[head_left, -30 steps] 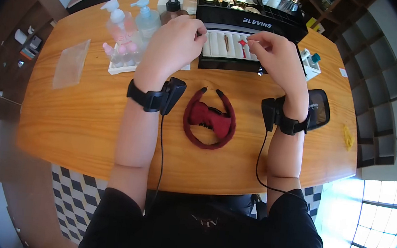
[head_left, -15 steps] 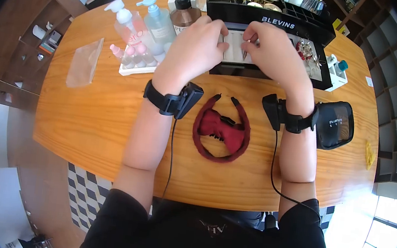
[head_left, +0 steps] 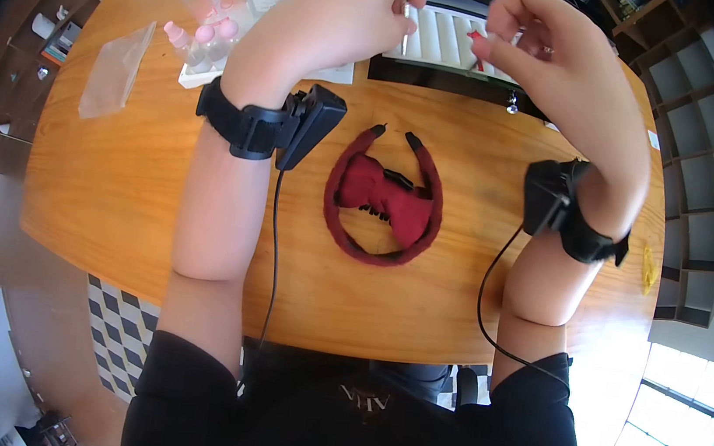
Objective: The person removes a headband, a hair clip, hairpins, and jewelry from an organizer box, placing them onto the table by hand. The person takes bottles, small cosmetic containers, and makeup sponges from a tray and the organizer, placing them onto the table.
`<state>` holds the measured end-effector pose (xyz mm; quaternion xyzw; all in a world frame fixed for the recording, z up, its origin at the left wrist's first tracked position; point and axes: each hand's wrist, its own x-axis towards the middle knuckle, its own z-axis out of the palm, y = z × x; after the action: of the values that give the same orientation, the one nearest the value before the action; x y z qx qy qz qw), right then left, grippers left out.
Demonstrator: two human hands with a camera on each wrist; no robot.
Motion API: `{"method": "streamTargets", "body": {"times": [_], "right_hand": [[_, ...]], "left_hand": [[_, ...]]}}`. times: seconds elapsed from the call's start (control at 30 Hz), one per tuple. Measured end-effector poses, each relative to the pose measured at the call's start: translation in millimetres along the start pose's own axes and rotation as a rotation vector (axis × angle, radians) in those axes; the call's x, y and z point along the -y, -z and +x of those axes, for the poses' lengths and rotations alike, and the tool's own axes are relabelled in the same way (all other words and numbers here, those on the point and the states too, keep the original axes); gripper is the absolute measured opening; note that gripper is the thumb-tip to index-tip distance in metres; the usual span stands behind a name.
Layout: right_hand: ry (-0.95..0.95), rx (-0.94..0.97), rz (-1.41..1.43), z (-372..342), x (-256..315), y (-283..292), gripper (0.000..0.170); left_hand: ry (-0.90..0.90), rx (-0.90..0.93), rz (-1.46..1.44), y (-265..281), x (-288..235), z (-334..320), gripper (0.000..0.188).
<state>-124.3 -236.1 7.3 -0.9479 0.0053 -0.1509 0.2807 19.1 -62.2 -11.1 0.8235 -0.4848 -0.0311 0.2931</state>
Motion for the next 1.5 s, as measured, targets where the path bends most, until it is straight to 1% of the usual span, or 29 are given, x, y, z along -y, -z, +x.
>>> {"method": "streamTargets", "body": {"times": [0.03, 0.1, 0.17, 0.2, 0.27, 0.33, 0.37, 0.4, 0.43, 0.47, 0.5, 0.57, 0.63, 0.67, 0.7, 0.77, 0.8, 0.83, 0.87, 0.9, 0.97, 1.0, 1.13, 1.2, 1.23, 1.3, 1.37, 1.4, 1.5], "right_hand": [[-0.002, 0.008, -0.006, -7, 1, 0, 0.014], [0.019, 0.114, -0.066, -23, 12, 1, 0.013], [-0.004, 0.165, -0.116, -29, 15, -9, 0.008], [-0.018, 0.170, -0.138, -35, 11, -19, 0.011], [-0.050, 0.205, -0.215, -46, 3, -38, 0.012], [-0.108, 0.284, -0.331, -57, -7, -59, 0.008], [-0.114, 0.280, -0.358, -61, -7, -67, 0.009], [-0.148, 0.351, -0.356, -60, -7, -71, 0.008], [-0.183, 0.418, -0.351, -58, -8, -72, 0.009], [-0.188, 0.413, -0.349, -58, -11, -72, 0.009], [-0.163, 0.404, -0.347, -59, -14, -72, 0.011], [-0.144, 0.390, -0.346, -61, -14, -64, 0.012], [-0.164, 0.519, -0.245, -61, -1, -35, 0.014], [-0.128, 0.524, -0.171, -63, 1, -21, 0.012], [-0.163, 0.493, -0.139, -66, 9, -7, 0.016], [-0.253, 0.375, -0.026, -72, 12, 14, 0.017], [-0.255, 0.372, -0.027, -74, 9, 19, 0.017], [-0.241, 0.286, -0.059, -74, 3, 23, 0.018], [-0.225, 0.198, -0.091, -74, -1, 25, 0.020], [-0.226, 0.192, -0.092, -74, -7, 26, 0.020], [-0.205, 0.080, -0.154, -76, -17, 24, 0.023], [-0.206, 0.074, -0.153, -77, -17, 26, 0.023], [-0.146, 0.056, -0.120, -76, -15, 32, 0.024], [-0.122, 0.029, -0.106, -75, -14, 33, 0.024], [-0.115, 0.021, -0.110, -73, -14, 34, 0.025], [-0.109, 0.001, -0.118, -72, -12, 35, 0.025], [-0.105, -0.024, -0.131, -71, -11, 33, 0.025], [-0.127, -0.026, -0.111, -73, -11, 33, 0.026], [-0.064, -0.026, -0.090, -74, -22, 32, 0.023]], "left_hand": [[-0.003, -0.009, -0.039, 2, -4, -2, 0.020], [-0.011, -0.027, -0.083, 11, -18, -5, 0.018], [0.095, -0.058, -0.198, 20, -36, -13, 0.017], [0.091, -0.060, -0.205, 20, -36, -19, 0.017], [-0.221, -0.176, -0.189, 20, -32, -29, 0.018], [-0.244, -0.152, -0.155, 24, -40, -37, 0.017], [-0.268, -0.122, -0.112, 27, -45, -39, 0.016], [-0.269, -0.122, -0.115, 32, -44, -38, 0.016], [-0.317, 0.089, -0.144, 38, -42, -37, 0.023], [-0.365, 0.302, -0.169, 41, -40, -33, 0.029], [-0.371, 0.307, -0.166, 27, -36, -28, 0.029], [-0.356, 0.126, -0.067, -19, -22, -21, 0.014], [-0.376, 0.096, -0.055, -31, -24, -25, 0.009], [-0.422, 0.081, 0.018, -37, -23, -27, 0.008], [-0.467, 0.064, 0.090, -44, -24, -29, 0.008], [-0.453, 0.040, 0.053, -64, -27, -35, 0.010], [-0.493, 0.042, 0.003, -77, -25, -37, 0.010], [-0.533, 0.045, -0.048, -84, -27, -36, 0.009], [-0.456, 0.295, -0.016, -85, -34, -31, 0.008], [-0.461, 0.296, -0.013, -93, -33, -31, 0.008], [-0.500, 0.301, -0.049, -108, -32, -33, 0.009], [-0.431, 0.422, 0.025, -115, -33, -30, 0.010], [-0.450, 0.403, 0.094, -109, -38, -27, 0.016], [-0.331, 0.459, -0.232, -77, -47, -12, 0.020], [-0.374, 0.334, -0.241, -70, -42, -4, 0.019], [-0.348, 0.078, -0.330, -65, -26, 13, 0.019], [-0.262, -0.084, -0.202, -60, -13, 28, 0.022], [-0.284, -0.161, -0.087, -64, -4, 37, 0.024], [-0.252, -0.175, 0.020, -82, 11, 55, 0.025]]}}
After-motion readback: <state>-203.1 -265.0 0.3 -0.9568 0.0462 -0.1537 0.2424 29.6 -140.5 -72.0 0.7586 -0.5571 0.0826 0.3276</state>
